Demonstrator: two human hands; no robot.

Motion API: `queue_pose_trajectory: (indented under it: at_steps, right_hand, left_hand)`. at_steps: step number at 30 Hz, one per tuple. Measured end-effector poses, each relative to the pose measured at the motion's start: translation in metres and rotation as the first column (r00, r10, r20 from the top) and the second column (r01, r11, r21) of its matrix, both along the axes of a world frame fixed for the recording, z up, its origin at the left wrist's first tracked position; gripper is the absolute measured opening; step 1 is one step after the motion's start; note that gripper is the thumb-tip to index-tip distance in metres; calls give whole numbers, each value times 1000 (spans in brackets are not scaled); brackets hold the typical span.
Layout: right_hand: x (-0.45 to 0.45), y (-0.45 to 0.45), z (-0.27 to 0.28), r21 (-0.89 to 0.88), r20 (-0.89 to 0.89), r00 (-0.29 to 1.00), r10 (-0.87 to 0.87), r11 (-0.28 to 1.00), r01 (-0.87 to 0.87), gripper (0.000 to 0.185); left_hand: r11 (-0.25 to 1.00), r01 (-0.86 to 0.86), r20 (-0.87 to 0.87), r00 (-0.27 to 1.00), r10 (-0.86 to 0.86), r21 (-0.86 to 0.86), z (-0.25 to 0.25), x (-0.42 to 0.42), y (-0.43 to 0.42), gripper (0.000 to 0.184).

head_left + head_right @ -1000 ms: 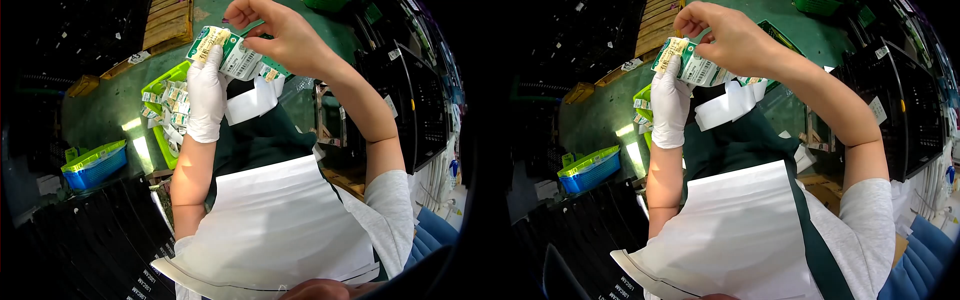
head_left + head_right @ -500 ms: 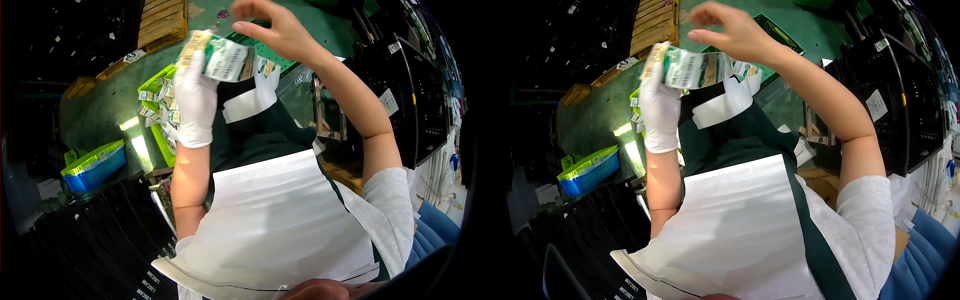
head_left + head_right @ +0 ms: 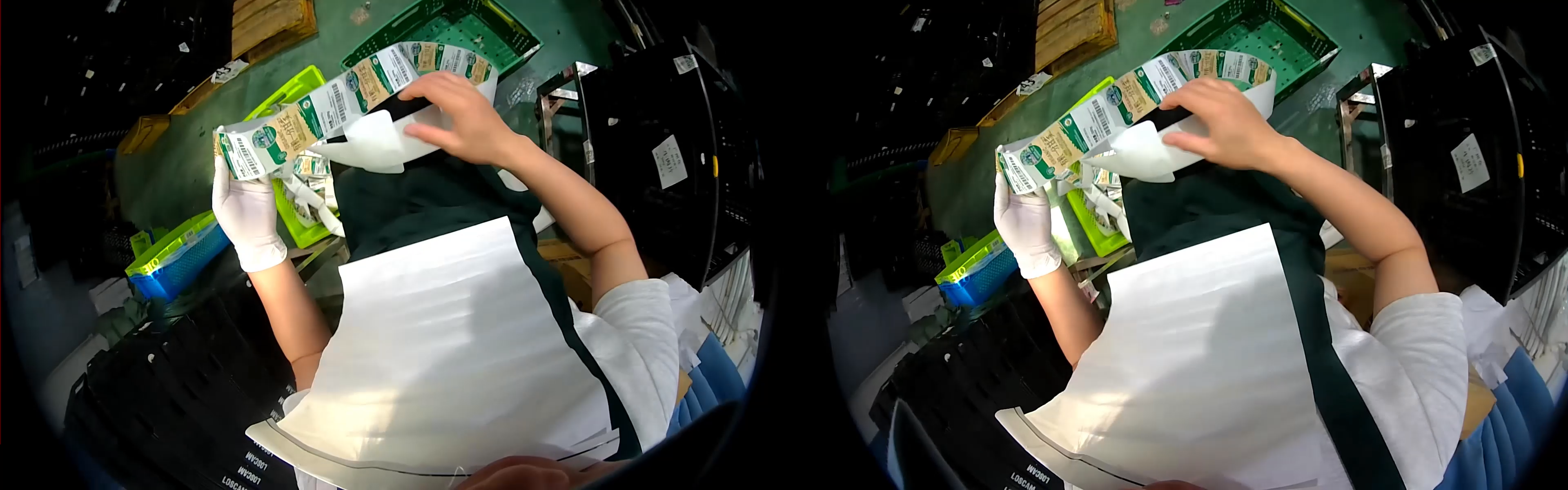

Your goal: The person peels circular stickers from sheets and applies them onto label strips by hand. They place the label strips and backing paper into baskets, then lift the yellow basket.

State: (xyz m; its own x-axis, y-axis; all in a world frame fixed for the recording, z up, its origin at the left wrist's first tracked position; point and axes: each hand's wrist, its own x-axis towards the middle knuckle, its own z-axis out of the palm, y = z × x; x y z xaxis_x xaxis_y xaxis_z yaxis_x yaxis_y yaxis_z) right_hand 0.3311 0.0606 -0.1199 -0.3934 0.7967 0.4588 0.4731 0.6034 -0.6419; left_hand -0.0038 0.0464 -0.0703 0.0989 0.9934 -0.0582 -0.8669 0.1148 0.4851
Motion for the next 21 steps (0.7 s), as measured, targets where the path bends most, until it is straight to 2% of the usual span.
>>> queue_pose_trajectory:
  at_steps: [1, 5, 8, 9, 10, 11, 12, 14, 16, 17, 19, 21]
  right_hand:
    - [-8, -3, -2, -39, -6, 999, -40, 998, 40, 42]
    - [-10, -2, -12, -99, 78, 997, 19, 995, -11, 44]
    - [-20, -13, -11, -273, 66, 998, -20, 961, 37, 42]
    - [-24, -14, -12, -305, 23, 999, -26, 952, 31, 38]
    - [-27, -13, -8, -431, -73, 996, -48, 902, 12, 31]
    - [-28, -13, -10, -434, -98, 995, -18, 900, -26, 28]
    - [-29, -12, -12, -434, -124, 992, 12, 898, -65, 26]
    - [-28, -15, -16, -294, -213, 967, 137, 935, -198, 19]
    - [-22, -24, -10, -288, -145, 939, 312, 895, -342, 15]
    - [-19, -27, -7, -284, -189, 914, 358, 871, -400, 17]
    - [-8, -30, 5, -340, -198, 881, 429, 813, -472, 20]
    - [3, -31, 6, -369, -256, 859, 444, 776, -511, 20]
  left_hand:
    - [1000, -16, -17, 1000, 16, -5, 0, -1, 2, 38]
    - [1000, -18, -3, 1000, 18, 9, -7, -2, 10, 37]
    - [999, -28, -41, 999, 27, -27, -20, -7, 10, 36]
    - [999, -26, -52, 998, 24, -36, -22, -6, 10, 36]
    - [999, -24, -62, 998, 22, -44, -24, -4, 11, 36]
    - [999, 23, 28, 999, -22, -38, -25, -3, 12, 36]
    - [999, 4, -21, 1000, -5, -42, -26, -3, 14, 36]
    - [998, -38, -118, 993, 32, -45, -28, -2, 17, 37]
    - [944, -273, -396, 900, 183, -184, -30, 9, 21, 39]
    - [943, -256, -427, 892, 146, -213, -33, 14, 22, 39]
    - [941, -229, -449, 888, 98, -248, -45, 19, 23, 39]
    - [940, -201, -391, 917, 81, -276, -46, 28, 25, 39]
